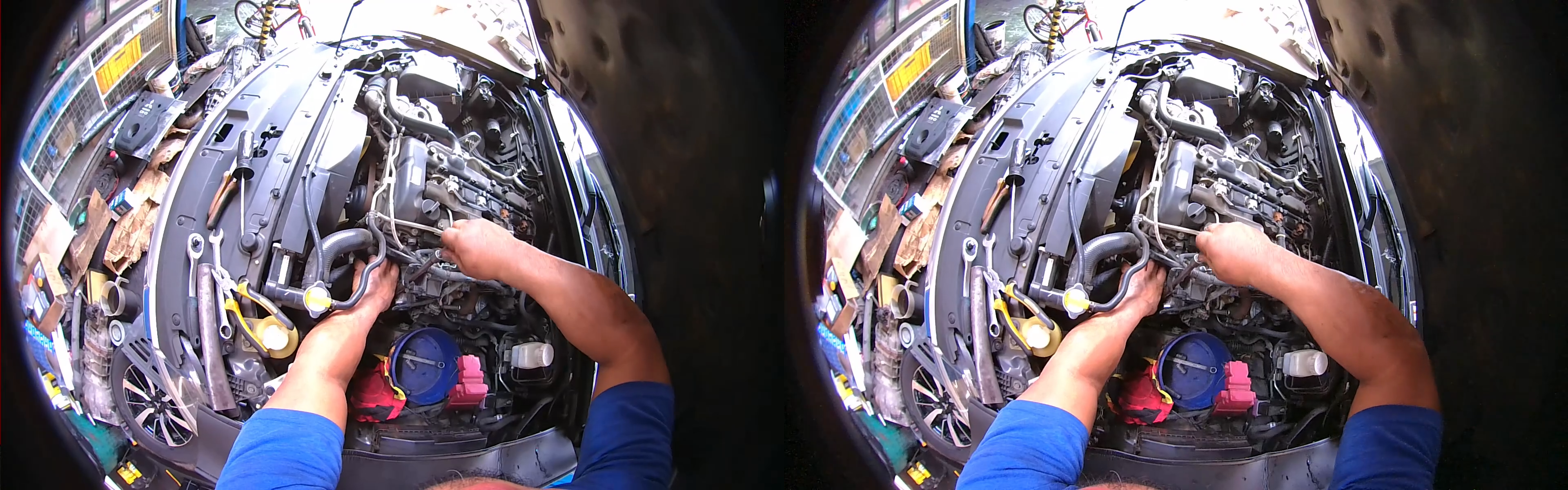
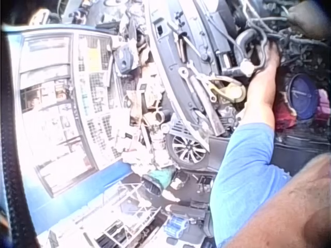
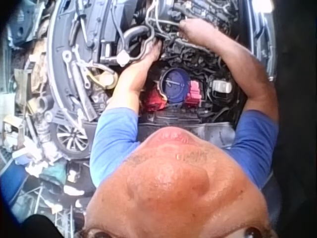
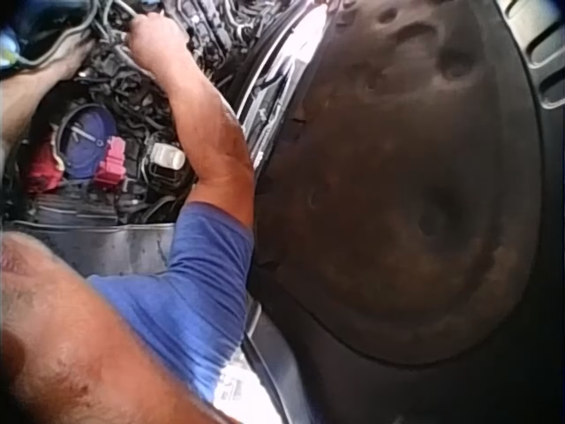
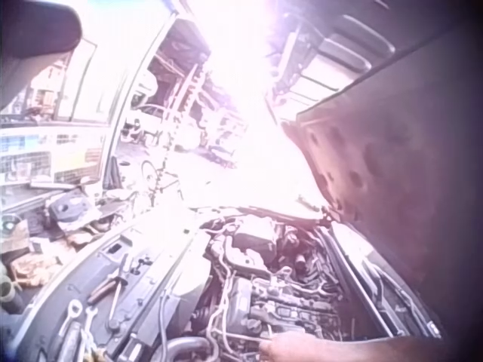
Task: Repairing an automobile engine by manipulating hoses and using tools.
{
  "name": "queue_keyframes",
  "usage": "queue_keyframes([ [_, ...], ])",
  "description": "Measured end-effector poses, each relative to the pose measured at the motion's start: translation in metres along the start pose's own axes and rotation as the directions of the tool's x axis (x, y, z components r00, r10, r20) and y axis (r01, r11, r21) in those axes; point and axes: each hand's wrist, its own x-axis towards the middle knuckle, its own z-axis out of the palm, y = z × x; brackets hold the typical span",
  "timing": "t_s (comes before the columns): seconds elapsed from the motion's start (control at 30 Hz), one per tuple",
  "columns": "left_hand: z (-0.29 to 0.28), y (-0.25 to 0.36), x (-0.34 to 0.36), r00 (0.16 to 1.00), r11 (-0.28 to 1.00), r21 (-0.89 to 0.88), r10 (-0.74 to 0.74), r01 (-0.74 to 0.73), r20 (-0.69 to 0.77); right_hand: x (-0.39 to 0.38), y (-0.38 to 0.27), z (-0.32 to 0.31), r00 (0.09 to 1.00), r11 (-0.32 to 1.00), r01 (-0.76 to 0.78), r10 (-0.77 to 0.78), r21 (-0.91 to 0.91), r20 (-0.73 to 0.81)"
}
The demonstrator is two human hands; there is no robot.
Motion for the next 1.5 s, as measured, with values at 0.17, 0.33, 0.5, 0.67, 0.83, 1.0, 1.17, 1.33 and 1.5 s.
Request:
queue_keyframes([
  [0.17, 0.019, 0.002, 0.006, 1.000, 0.999, -0.034, -0.002, 0.003, 0.020, 0.009, -0.012, -0.006, 0.969, 0.956, -0.244, 0.245, 0.162, 0.018],
  [0.33, 0.061, 0.005, 0.026, 0.990, 0.860, 0.510, 0.058, 0.015, -0.127, 0.001, -0.011, -0.007, 0.972, 0.963, 0.204, -0.220, -0.175, -0.079],
  [0.5, 0.059, 0.006, 0.023, 0.999, 0.998, 0.041, 0.037, -0.038, 0.009, 0.004, -0.012, -0.007, 0.942, 0.915, 0.312, -0.332, -0.255, -0.039],
  [0.67, 0.033, 0.003, 0.012, 1.000, 1.000, 0.000, 0.024, -0.024, -0.017, 0.019, -0.016, -0.013, 0.970, 0.991, -0.107, 0.121, -0.079, 0.212],
  [0.83, 0.033, 0.003, 0.014, 1.000, 1.000, -0.027, 0.004, -0.004, -0.012, 0.016, -0.006, -0.011, 0.930, 0.960, -0.280, 0.265, 0.027, 0.254],
  [1.0, 0.036, 0.003, 0.016, 0.997, 0.996, 0.078, 0.047, -0.052, 0.060, 0.012, 0.012, 0.016, 0.987, 0.865, -0.157, 0.152, 0.476, 0.049],
  [1.17, 0.024, 0.000, 0.007, 0.997, 0.998, -0.033, 0.051, -0.053, -0.053, 0.031, 0.014, 0.060, 0.993, -0.420, -0.119, -0.074, 0.900, 0.097],
  [1.33, 0.007, -0.001, 0.004, 1.000, 1.000, -0.012, 0.025, -0.025, 0.007, 0.045, -0.010, 0.070, 0.976, -0.432, 0.107, 0.215, 0.895, -0.013],
  [1.5, -0.003, 0.001, 0.002, 0.998, 0.996, -0.080, -0.047, 0.049, 0.032, 0.052, -0.058, 0.080, 0.539, -0.318, 0.427, 0.841, 0.847, 0.044],
])
